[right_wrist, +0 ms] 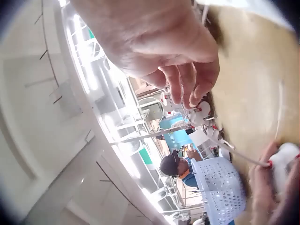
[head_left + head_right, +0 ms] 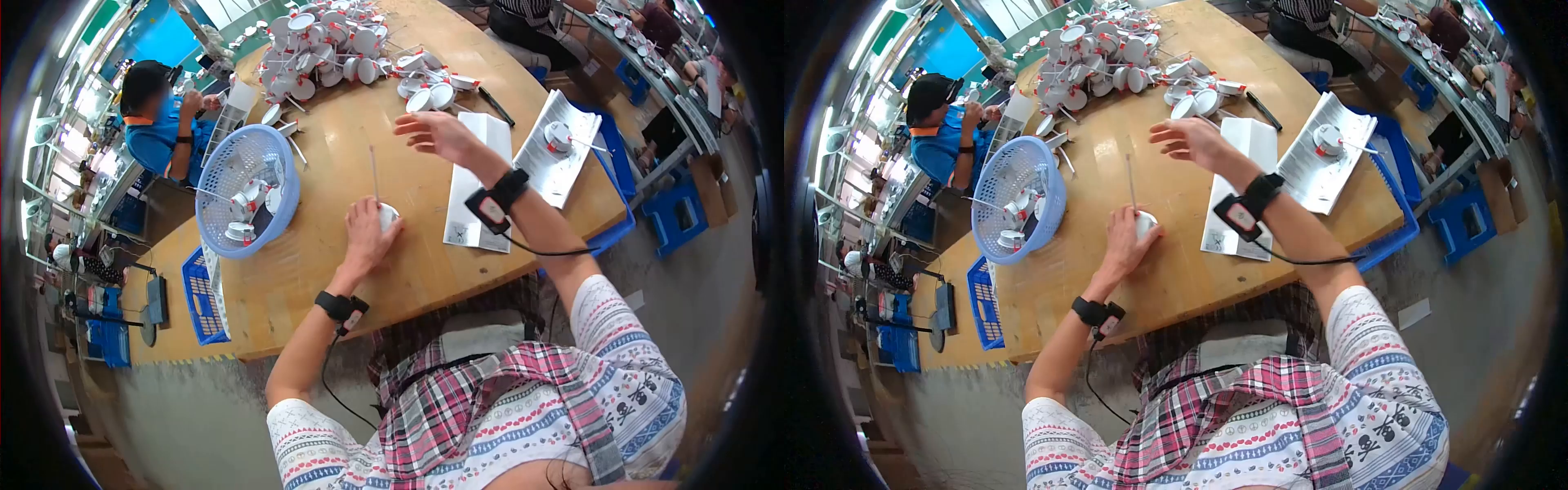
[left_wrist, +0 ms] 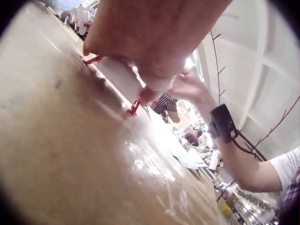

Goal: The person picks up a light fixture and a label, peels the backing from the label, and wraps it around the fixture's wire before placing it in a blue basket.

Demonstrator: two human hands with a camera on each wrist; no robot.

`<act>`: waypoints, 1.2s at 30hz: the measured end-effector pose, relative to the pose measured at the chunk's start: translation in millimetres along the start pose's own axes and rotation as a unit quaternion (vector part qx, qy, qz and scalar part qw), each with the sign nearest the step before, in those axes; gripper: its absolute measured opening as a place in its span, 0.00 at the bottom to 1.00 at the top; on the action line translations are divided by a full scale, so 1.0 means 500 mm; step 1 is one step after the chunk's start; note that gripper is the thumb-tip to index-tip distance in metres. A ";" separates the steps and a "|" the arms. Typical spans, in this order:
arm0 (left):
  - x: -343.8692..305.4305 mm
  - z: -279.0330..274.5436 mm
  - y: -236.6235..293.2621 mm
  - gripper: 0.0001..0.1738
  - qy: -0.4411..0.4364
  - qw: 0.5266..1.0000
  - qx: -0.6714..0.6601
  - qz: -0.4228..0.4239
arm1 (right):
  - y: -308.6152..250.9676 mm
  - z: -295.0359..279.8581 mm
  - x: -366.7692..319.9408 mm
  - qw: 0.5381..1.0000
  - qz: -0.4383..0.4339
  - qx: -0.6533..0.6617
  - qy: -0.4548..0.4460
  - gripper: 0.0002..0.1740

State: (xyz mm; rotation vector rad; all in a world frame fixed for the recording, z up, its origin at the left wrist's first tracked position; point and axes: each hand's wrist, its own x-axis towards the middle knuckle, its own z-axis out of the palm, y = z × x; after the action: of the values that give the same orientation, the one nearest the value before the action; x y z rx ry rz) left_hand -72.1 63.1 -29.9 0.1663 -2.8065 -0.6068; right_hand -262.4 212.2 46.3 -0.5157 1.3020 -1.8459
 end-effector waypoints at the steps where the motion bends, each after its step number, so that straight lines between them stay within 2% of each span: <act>1: -0.006 -0.005 -0.001 0.33 0.048 0.999 0.007 -0.001 | -0.007 -0.007 -0.025 0.999 -0.017 -0.044 0.006 0.17; 4: -0.016 -0.048 0.042 0.34 0.184 0.983 -0.006 0.009 | -0.003 -0.040 -0.109 0.981 -0.032 -0.186 0.038 0.16; 7: -0.024 -0.093 0.110 0.32 0.162 0.975 -0.139 0.061 | 0.042 -0.084 -0.179 0.948 -0.004 -0.316 0.032 0.14; 9: -0.024 -0.073 0.132 0.30 0.042 0.975 -0.217 0.024 | 0.068 -0.090 -0.221 0.941 0.006 -0.338 0.012 0.13; 12: -0.006 -0.015 0.151 0.31 -0.141 0.921 -0.352 -0.090 | 0.100 -0.085 -0.247 0.907 -0.020 -0.421 0.023 0.12; 13: 0.006 -0.009 0.158 0.31 -0.163 0.917 -0.347 -0.111 | 0.109 -0.088 -0.253 0.894 -0.034 -0.446 0.028 0.12; 15: 0.039 0.001 0.173 0.33 -0.208 0.906 -0.336 -0.150 | 0.118 -0.087 -0.257 0.897 -0.047 -0.437 0.044 0.10; 19: 0.080 0.014 0.181 0.30 -0.282 0.832 -0.412 -0.244 | 0.134 -0.088 -0.266 0.901 -0.093 -0.420 0.061 0.11; 20: 0.085 0.014 0.178 0.23 -0.318 0.838 -0.388 -0.214 | 0.135 -0.090 -0.265 0.903 -0.096 -0.414 0.059 0.11; 24: 0.081 0.034 0.157 0.16 -0.344 0.829 -0.384 -0.217 | 0.137 -0.087 -0.272 0.890 -0.096 -0.444 0.047 0.09; 30: 0.067 0.017 0.168 0.12 -0.301 0.775 -0.493 -0.257 | 0.123 -0.030 -0.297 0.800 -0.241 -0.541 0.094 0.07; 36: 0.053 0.030 0.157 0.13 -0.272 0.737 -0.564 -0.253 | 0.125 -0.007 -0.290 0.762 -0.231 -0.594 0.119 0.05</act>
State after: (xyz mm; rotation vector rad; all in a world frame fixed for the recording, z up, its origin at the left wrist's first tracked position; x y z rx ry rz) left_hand -106.1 135.7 -3.7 0.5551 -2.2065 -2.6801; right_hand -155.1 320.0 4.1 -1.3767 2.6729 -1.1868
